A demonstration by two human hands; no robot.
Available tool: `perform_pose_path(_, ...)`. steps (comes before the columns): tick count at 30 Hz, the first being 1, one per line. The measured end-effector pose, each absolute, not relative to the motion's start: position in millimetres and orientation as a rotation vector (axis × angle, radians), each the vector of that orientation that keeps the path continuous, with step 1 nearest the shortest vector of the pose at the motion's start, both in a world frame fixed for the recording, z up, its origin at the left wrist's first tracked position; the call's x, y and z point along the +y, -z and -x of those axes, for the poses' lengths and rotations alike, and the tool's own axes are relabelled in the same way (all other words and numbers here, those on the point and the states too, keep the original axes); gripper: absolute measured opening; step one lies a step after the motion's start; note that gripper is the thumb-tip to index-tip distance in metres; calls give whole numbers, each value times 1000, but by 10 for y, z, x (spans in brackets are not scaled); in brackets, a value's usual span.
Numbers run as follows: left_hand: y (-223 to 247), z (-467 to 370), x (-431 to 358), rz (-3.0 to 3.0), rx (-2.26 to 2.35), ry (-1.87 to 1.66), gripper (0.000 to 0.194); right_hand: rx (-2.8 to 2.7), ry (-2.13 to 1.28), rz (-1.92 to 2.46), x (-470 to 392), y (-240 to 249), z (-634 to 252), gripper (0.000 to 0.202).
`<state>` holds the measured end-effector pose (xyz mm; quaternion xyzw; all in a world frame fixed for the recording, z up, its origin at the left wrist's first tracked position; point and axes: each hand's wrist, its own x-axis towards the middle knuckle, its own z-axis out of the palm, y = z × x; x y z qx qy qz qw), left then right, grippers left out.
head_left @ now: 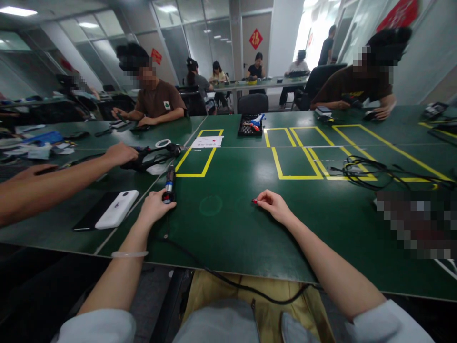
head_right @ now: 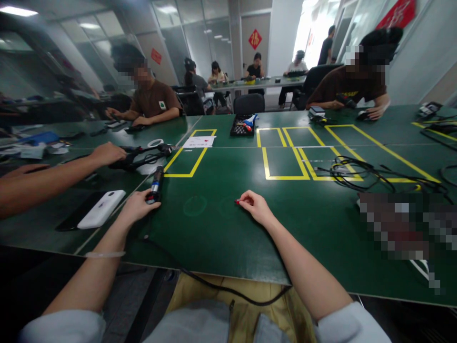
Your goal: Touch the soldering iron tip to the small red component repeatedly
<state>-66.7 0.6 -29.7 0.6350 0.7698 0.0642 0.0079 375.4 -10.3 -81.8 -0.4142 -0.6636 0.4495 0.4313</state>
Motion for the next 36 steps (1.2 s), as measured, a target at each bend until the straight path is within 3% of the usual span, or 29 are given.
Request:
perform_pose_path(9,381,-1098,-91,-2282,2024,-378,67,-1701,-1033,1036,-104,820,-3755,16)
perform_pose_path(15,460,-1853,-178,-2425,1778,-464,69,-1726,-892,1076,-71,872,-3768,12)
perform_pose_path(25,557,-2067,-187,-2424,1701,-524,71,-1774,-826,1087,-58,871,-3789,8)
perform_pose_path(36,446,-2171,-190,-2459,1782,-503,66,-1741,-820,1174,-81,823,-3818,22)
